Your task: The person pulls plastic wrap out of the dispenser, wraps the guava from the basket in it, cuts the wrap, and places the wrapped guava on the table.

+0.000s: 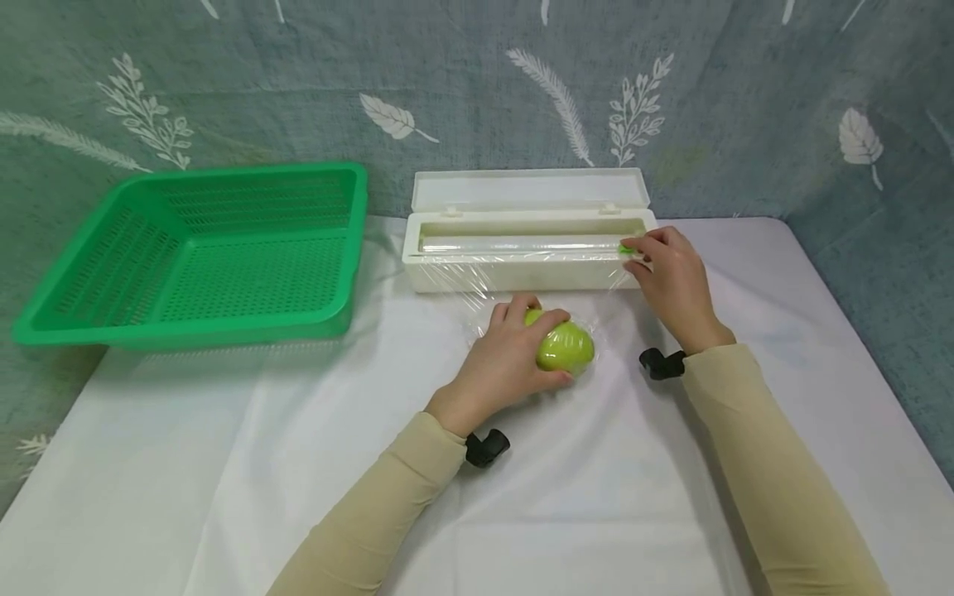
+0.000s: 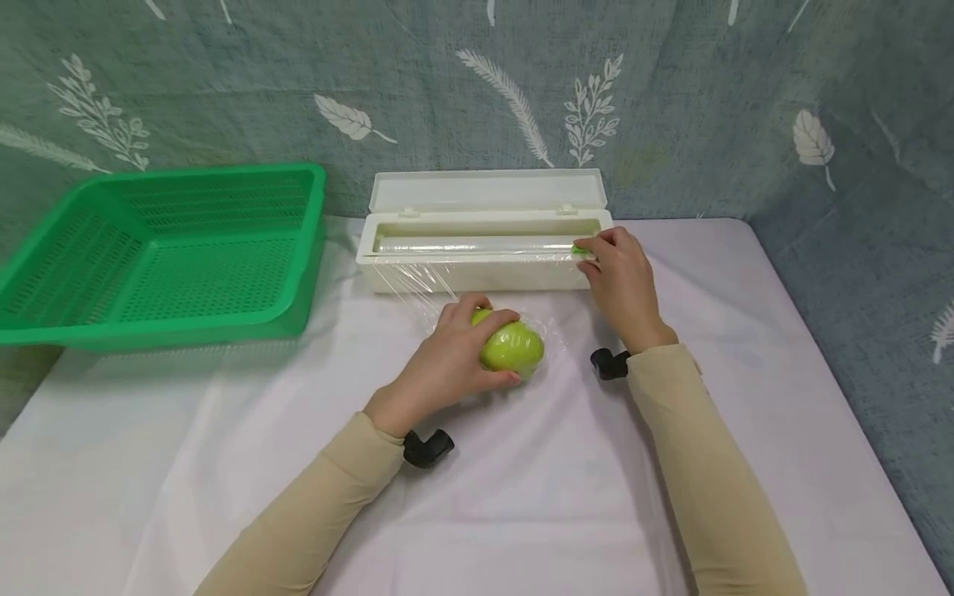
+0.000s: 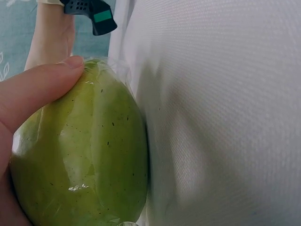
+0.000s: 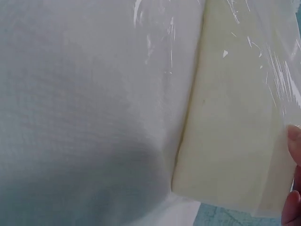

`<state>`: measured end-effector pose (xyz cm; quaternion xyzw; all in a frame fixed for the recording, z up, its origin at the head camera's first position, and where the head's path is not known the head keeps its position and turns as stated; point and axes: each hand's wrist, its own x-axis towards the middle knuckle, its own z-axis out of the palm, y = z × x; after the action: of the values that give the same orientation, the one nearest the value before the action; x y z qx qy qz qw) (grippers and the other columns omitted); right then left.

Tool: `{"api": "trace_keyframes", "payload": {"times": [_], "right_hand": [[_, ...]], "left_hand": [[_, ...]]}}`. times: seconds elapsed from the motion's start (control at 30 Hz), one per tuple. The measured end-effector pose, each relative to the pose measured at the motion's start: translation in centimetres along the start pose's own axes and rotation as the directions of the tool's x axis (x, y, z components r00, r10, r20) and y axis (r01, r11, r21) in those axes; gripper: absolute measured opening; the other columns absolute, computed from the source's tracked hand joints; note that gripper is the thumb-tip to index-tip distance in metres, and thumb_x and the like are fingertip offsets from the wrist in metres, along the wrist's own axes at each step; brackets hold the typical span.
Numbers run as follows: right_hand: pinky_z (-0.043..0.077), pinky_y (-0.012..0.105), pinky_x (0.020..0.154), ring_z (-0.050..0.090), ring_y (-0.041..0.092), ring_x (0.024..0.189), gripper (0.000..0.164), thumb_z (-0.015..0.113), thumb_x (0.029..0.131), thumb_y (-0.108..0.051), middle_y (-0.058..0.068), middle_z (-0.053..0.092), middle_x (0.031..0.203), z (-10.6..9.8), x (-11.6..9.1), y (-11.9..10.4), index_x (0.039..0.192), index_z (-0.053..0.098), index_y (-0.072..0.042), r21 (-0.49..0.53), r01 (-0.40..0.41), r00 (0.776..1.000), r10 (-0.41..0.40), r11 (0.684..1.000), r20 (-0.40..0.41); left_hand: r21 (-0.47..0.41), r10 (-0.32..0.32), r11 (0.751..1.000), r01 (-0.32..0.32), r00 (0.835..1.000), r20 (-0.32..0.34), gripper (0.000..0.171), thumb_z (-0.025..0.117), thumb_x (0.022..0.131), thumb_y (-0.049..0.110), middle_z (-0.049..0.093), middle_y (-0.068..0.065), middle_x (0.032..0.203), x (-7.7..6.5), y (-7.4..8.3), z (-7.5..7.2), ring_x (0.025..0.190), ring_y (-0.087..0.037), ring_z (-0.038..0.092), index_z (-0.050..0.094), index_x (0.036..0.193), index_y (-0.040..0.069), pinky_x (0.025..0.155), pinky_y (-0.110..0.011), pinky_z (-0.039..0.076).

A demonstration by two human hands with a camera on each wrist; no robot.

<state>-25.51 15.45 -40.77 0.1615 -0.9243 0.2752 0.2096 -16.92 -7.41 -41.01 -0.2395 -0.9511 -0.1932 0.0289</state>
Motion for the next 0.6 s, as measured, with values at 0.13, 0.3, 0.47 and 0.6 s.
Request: {"api": "trace_keyframes", "payload": {"times": [0.13,0.3,0.47,0.6], "right_hand": [[0.042,0.037,0.068,0.049,0.025,0.080,0.031,0.064,0.078,0.003,0.012,0.055,0.090,-0.2,0.3,-0.4,0.108,0.063,-0.004,-0.047,0.017,0.998,-0.015,0.999,0.057],[0.041,0.037,0.066,0.050,0.024,0.077,0.031,0.066,0.078,-0.001,0.010,0.055,0.087,-0.5,0.8,-0.6,0.109,0.062,-0.005,-0.066,-0.011,0.992,0.020,0.998,0.127],[0.041,0.038,0.067,0.051,0.023,0.078,0.029,0.063,0.084,-0.012,0.010,0.056,0.088,-1.1,1.2,-0.4,0.112,0.061,-0.005,-0.046,-0.037,0.976,0.046,0.998,0.211],[0.039,0.036,0.065,0.049,0.022,0.074,0.030,0.063,0.084,-0.017,0.009,0.055,0.085,-1.5,1.8,-0.6,0.112,0.060,-0.006,-0.065,-0.065,0.954,0.081,0.996,0.288]], "left_hand": [[0.000,0.007,1.000,-0.007,1.000,-0.006,0.067,0.071,0.066,0.053,0.032,-0.004,0.123,0.0,0.0,0.0,0.106,-0.023,0.033,0.046,0.124,0.031,0.059,-0.032,0.046],[-0.009,0.004,1.000,-0.004,1.000,-0.008,0.067,0.071,0.066,0.052,0.032,-0.005,0.123,0.0,0.1,-0.1,0.107,-0.023,0.033,0.046,0.125,0.030,0.061,-0.034,0.047],[-0.022,-0.005,1.000,0.006,1.000,0.008,0.068,0.071,0.067,0.051,0.032,-0.005,0.124,-0.1,0.1,0.0,0.108,-0.024,0.032,0.045,0.125,0.030,0.060,-0.036,0.047],[-0.021,-0.007,1.000,0.007,1.000,0.008,0.068,0.071,0.067,0.051,0.032,-0.005,0.124,-0.1,0.1,0.0,0.108,-0.024,0.033,0.045,0.125,0.030,0.059,-0.036,0.047]]}}
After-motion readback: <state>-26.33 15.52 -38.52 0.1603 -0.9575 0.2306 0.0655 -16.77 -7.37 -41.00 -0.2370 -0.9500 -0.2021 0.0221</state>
